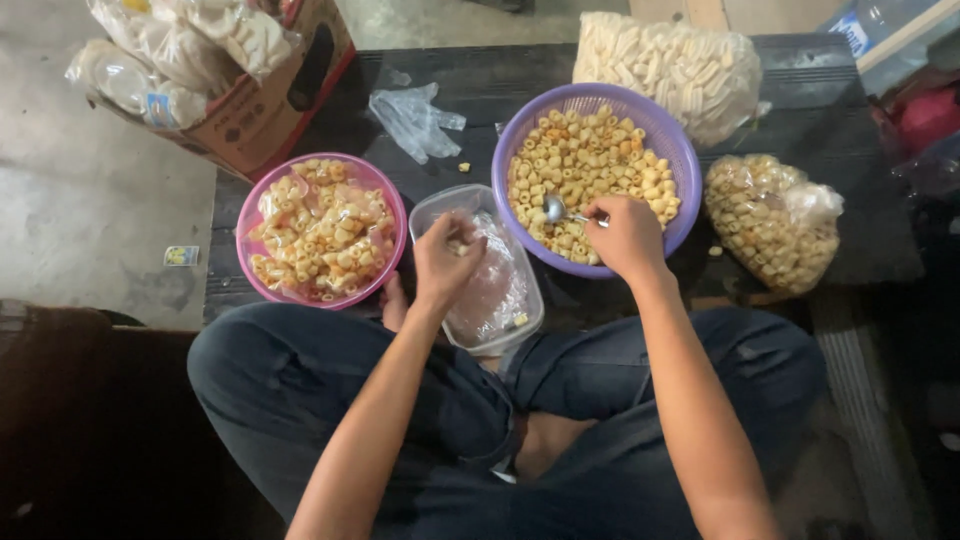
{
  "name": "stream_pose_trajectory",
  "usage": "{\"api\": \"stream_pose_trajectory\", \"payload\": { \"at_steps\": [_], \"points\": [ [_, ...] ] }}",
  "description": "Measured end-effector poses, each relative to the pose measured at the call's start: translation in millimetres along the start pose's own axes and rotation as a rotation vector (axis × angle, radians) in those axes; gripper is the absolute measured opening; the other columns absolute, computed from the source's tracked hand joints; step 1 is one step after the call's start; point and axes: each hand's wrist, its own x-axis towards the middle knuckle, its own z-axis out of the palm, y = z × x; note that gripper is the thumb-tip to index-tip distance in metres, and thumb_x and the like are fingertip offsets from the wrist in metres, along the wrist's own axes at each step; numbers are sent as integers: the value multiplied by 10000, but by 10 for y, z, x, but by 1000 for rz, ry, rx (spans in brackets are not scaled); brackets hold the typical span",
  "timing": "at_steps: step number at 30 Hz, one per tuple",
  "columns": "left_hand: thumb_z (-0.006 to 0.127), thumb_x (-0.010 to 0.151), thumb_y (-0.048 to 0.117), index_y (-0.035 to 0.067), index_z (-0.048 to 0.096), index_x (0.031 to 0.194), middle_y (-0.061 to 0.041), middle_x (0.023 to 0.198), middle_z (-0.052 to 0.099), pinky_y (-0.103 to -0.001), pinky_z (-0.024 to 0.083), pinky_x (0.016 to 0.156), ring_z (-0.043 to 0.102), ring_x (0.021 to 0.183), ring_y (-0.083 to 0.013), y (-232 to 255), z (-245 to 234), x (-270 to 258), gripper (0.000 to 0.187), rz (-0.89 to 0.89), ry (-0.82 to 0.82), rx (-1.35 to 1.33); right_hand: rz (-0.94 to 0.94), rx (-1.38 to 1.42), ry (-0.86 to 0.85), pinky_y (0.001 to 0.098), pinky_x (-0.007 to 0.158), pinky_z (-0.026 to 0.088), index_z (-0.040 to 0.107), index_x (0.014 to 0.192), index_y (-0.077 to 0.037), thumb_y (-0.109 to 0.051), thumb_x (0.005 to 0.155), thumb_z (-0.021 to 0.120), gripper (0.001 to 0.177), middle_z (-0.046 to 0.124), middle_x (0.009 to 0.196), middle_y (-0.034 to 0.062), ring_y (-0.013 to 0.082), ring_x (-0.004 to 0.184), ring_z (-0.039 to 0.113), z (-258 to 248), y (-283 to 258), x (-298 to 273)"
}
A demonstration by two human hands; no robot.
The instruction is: A person sitting on the floor transfers ring-shaped snacks from a bowl into a plastic container using a spoon and their hands.
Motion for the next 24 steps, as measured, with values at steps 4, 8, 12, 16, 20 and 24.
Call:
{"api": "stream_pose_trajectory", "payload": {
  "at_steps": [4, 8, 12, 16, 20, 24],
  "points": [
    [855, 691, 127, 170, 694, 861, 0, 682, 701, -321, 527, 699, 700, 686, -216, 225, -53, -81, 238, 38, -48, -32, 2, 86, 17, 520, 903, 578, 805, 958, -199, -212, 846, 673, 174, 788, 953, 63, 374, 1009, 727, -21, -11, -63],
    [868, 684, 195, 187, 684, 852, 10, 668, 688, -310, 521, 693, 682, 684, -205, 188, -25, -105, 250, 47, -44, -48, -23, 78, 57, 511, 919, 579, 803, 965, -172, -182, 840, 690, 168, 790, 937, 81, 374, 991, 732, -60, -51, -96],
    [869, 694, 205, 193, 672, 836, 27, 654, 679, -298, 506, 674, 670, 664, -191, 293, -35, -106, 243, 73, -44, -56, 3, 94, 83, 503, 903, 581, 804, 962, -170, -175, 835, 694, 168, 790, 929, 80, 369, 980, 736, -130, -96, -131],
    [858, 694, 168, 170, 658, 831, 9, 641, 675, -311, 506, 646, 668, 645, -207, 319, -44, -130, 242, 100, -63, -46, 10, 100, 107, 472, 875, 584, 809, 937, -199, -213, 831, 707, 148, 783, 886, 60, 353, 936, 740, -83, 6, -112],
    [853, 693, 138, 162, 656, 839, -5, 645, 679, -328, 525, 638, 685, 655, -234, 336, -46, -144, 246, 151, -67, 10, 11, 118, 111, 464, 867, 581, 808, 916, -206, -217, 824, 715, 131, 779, 874, 57, 348, 926, 741, -109, 37, -109],
    [850, 681, 104, 153, 654, 847, -17, 640, 681, -316, 542, 615, 695, 645, -233, 331, -54, -164, 261, 193, -74, 43, -22, 146, 78, 456, 853, 574, 812, 916, -204, -227, 830, 718, 130, 779, 889, 64, 341, 933, 740, -332, -104, -191]
  ]
}}
